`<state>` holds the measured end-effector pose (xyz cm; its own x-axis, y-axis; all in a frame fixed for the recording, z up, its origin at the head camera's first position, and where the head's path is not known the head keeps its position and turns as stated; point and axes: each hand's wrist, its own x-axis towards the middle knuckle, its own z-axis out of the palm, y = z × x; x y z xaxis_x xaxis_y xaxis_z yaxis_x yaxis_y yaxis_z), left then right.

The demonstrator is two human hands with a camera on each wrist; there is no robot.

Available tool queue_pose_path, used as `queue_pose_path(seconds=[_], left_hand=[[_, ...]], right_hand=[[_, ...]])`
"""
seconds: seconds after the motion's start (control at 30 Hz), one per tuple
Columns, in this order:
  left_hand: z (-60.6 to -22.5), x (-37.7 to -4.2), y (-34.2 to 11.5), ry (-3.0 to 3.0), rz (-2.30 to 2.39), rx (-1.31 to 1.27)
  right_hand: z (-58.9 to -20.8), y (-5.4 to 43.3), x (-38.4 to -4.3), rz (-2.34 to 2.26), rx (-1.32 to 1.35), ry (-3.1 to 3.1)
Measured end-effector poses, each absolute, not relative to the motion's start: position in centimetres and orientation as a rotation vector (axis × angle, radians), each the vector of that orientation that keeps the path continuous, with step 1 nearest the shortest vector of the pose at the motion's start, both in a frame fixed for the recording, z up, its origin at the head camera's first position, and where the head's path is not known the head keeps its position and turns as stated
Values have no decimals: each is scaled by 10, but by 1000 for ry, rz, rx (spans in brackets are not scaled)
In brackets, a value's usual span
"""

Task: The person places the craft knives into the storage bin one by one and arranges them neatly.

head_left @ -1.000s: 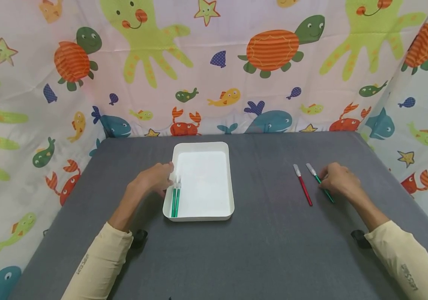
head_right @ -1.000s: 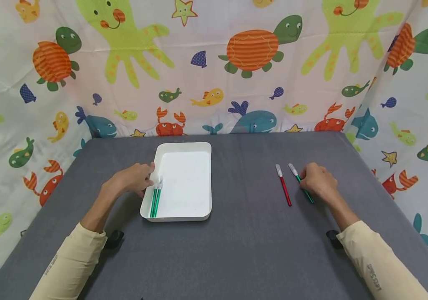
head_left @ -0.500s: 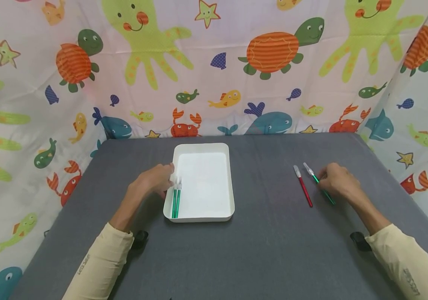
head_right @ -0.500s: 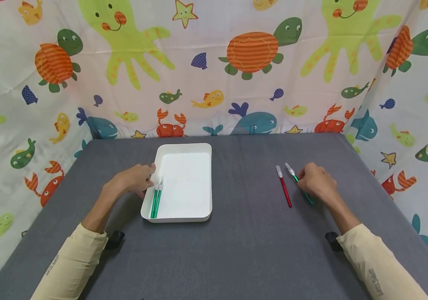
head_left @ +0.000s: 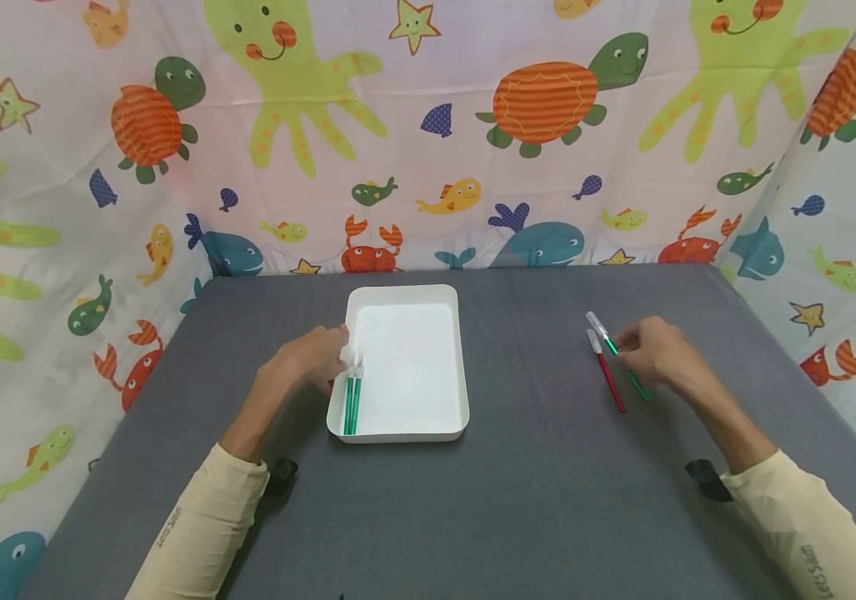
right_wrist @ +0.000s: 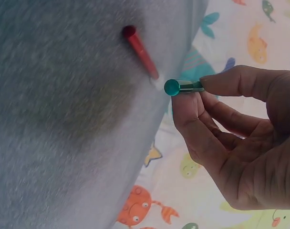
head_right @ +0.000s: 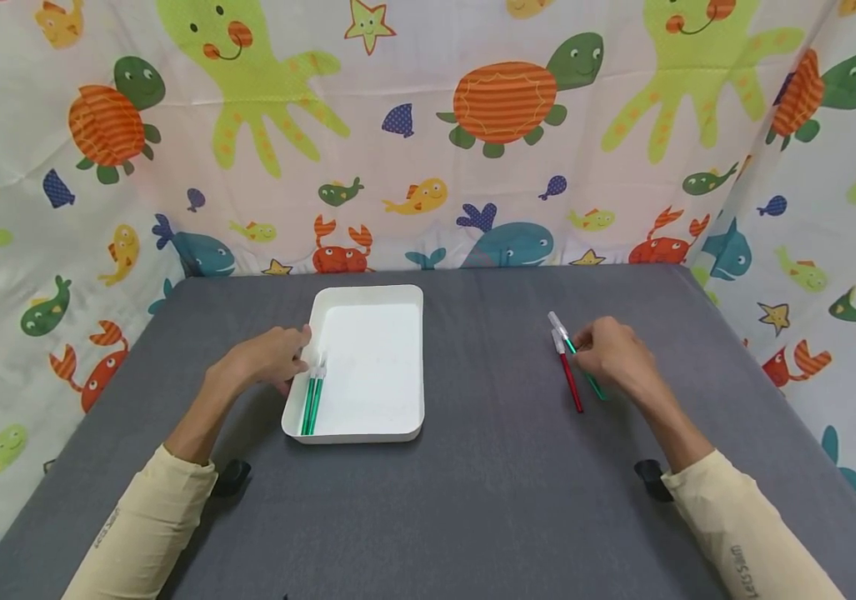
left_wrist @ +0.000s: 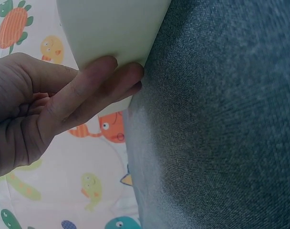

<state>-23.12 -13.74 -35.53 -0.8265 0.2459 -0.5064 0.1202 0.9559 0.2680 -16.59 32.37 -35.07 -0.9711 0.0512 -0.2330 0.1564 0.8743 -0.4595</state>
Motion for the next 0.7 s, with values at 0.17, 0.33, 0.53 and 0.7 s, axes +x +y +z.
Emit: queue_pose_path(seconds=[0.17, 0.33, 0.53, 0.7], left_hand=[[-354, -232, -137, 2547, 311, 241], [-352, -231, -137, 2560, 306, 238], [-353, -231, -135, 2544, 307, 233], [-353, -231, -136, 2543, 323, 232]], right_hand=[[-346, 314, -166, -744, 78, 2842], [-342, 301, -168, -793, 25, 2862], [-336, 287, -168, -884, -6, 2815], [-332, 277, -169, -924, -56, 2807]])
